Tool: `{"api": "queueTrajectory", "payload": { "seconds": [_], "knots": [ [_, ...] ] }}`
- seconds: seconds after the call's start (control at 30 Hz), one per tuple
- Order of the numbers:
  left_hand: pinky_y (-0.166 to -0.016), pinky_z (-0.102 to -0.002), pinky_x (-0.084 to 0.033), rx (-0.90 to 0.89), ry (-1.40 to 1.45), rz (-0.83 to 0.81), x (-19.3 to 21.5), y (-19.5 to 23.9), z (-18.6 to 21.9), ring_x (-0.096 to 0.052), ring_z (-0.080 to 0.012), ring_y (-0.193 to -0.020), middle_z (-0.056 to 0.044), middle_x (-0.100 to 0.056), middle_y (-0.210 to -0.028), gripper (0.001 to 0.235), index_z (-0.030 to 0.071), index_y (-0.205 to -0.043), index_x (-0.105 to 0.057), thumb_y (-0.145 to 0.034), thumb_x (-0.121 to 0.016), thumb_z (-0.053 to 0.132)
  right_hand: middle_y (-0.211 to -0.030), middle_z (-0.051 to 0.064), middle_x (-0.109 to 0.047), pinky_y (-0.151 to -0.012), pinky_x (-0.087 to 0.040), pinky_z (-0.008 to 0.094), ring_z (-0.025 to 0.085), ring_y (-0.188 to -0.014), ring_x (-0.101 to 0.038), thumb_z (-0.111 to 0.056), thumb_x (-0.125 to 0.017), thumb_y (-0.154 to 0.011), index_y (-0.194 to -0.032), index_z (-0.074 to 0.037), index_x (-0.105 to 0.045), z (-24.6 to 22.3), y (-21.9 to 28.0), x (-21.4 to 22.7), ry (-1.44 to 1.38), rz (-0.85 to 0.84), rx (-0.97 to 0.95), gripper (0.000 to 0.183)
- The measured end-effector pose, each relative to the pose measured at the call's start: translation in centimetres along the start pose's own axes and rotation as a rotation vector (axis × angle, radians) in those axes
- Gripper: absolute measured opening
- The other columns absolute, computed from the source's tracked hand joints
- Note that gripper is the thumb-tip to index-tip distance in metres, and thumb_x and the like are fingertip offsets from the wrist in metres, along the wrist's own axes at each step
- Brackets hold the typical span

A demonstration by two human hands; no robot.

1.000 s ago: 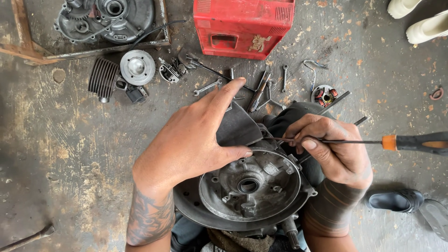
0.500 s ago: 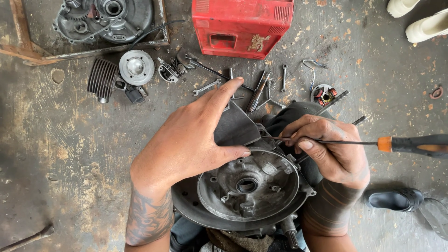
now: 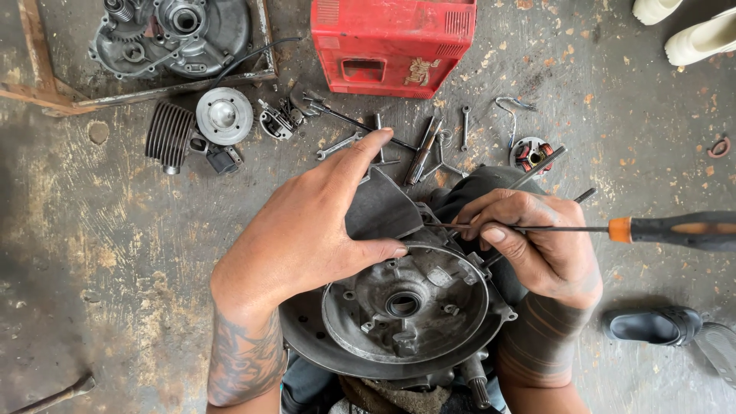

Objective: The person sits on the floor holding a motorcycle engine cover, pries around its edge with a screwdriver, lifts and repositions the cover, then wipes its inner surface and rim with a rag. They resume prying at the cover's mating edge with the screwdriver.

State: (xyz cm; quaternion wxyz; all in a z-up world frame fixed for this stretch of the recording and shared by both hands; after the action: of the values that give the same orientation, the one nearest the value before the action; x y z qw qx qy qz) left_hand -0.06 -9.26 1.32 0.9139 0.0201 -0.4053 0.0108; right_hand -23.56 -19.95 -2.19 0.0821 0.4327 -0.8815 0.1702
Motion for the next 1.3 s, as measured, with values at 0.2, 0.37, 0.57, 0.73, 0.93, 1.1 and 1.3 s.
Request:
{"api": "queueTrajectory", "payload": {
  "seconds": [0.2,0.37,0.57,0.73,0.93,1.1,1.3],
  "knots": [
    [-0.09,-0.047,-0.053,0.02,0.004,-0.017,0.1,-0.1,0.1,-0.065,-0.0359,-0.12,-0.018,-0.058,-0.146,0.108,0.007,-0.152,-0.036,-0.064,-0.093,0.034,-0.092,0.018,-0.071,-0.07,-0.056,0.028,0.021,-0.072,-0.066,0.004,-0.056,-0.089,-0.084,0.001,-0.055,-0.6,0.1,-0.7,-0.012,0.047,-0.071,0.006],
    [-0.088,-0.047,-0.054,0.011,0.012,-0.01,0.2,-0.1,0.1,-0.066,-0.0367,-0.118,-0.017,-0.06,-0.144,0.108,0.008,-0.151,-0.037,-0.062,-0.093,0.032,-0.092,0.019,-0.074,-0.068,-0.056,0.026,0.02,-0.068,-0.068,0.004,-0.059,-0.088,-0.086,0.004,-0.059,-0.9,-0.2,-1.2,0.018,0.115,-0.074,0.002],
    [-0.092,-0.046,-0.053,0.017,0.0,-0.031,-0.1,-0.4,-0.2,-0.063,-0.0353,-0.122,-0.018,-0.056,-0.148,0.11,0.008,-0.154,-0.034,-0.065,-0.093,0.035,-0.087,0.018,-0.072,-0.065,-0.054,0.026,0.02,-0.067,-0.066,0.005,-0.059,-0.085,-0.084,0.002,-0.058,-0.5,0.0,-0.3,0.006,0.066,-0.064,0.003],
    [-0.089,-0.047,-0.054,0.004,0.004,-0.022,0.0,-0.5,-0.1,-0.065,-0.036,-0.119,-0.018,-0.058,-0.145,0.109,0.008,-0.152,-0.036,-0.064,-0.093,0.035,-0.086,0.018,-0.072,-0.065,-0.053,0.027,0.021,-0.064,-0.066,0.001,-0.063,-0.083,-0.081,0.002,-0.06,-1.6,-0.8,-0.8,0.068,0.06,0.003,0.003],
    [-0.093,-0.049,-0.053,-0.014,0.009,-0.038,-0.1,-0.7,-0.5,-0.062,-0.0386,-0.124,-0.021,-0.054,-0.149,0.108,0.005,-0.152,-0.034,-0.066,-0.092,0.037,-0.091,0.019,-0.073,-0.067,-0.057,0.027,0.022,-0.069,-0.071,0.002,-0.064,-0.084,-0.084,0.003,-0.061,-1.0,-0.9,-0.4,0.082,0.03,0.061,0.003],
    [-0.095,-0.05,-0.052,-0.002,0.003,-0.079,-0.2,-0.9,-0.6,-0.061,-0.0398,-0.125,-0.021,-0.051,-0.153,0.11,0.006,-0.153,-0.033,-0.068,-0.092,0.041,-0.08,0.016,-0.07,-0.068,-0.054,0.028,0.025,-0.072,-0.07,0.008,-0.063,-0.081,-0.083,0.003,-0.058,-0.9,-0.6,-0.5,0.086,0.201,0.019,0.008],
    [-0.094,-0.048,-0.052,-0.015,0.008,-0.067,0.0,-0.9,-0.2,-0.062,-0.0391,-0.124,-0.023,-0.055,-0.148,0.11,0.003,-0.152,-0.034,-0.064,-0.093,0.035,-0.09,0.015,-0.073,-0.063,-0.053,0.026,0.019,-0.066,-0.066,0.007,-0.062,-0.086,-0.084,0.001,-0.058,-0.2,-0.4,0.0,0.112,0.116,0.003,0.008]
  ]
}}
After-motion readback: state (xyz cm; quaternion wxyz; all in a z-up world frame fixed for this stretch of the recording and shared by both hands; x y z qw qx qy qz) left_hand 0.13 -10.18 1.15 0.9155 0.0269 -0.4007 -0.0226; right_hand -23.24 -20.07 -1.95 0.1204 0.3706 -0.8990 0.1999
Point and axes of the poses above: each hand's wrist, its own y-axis away from the middle knuckle, its own x-axis out of the back of the hand, z = x × y, the point moved 2 cm from there along -y, towards the middle knuckle
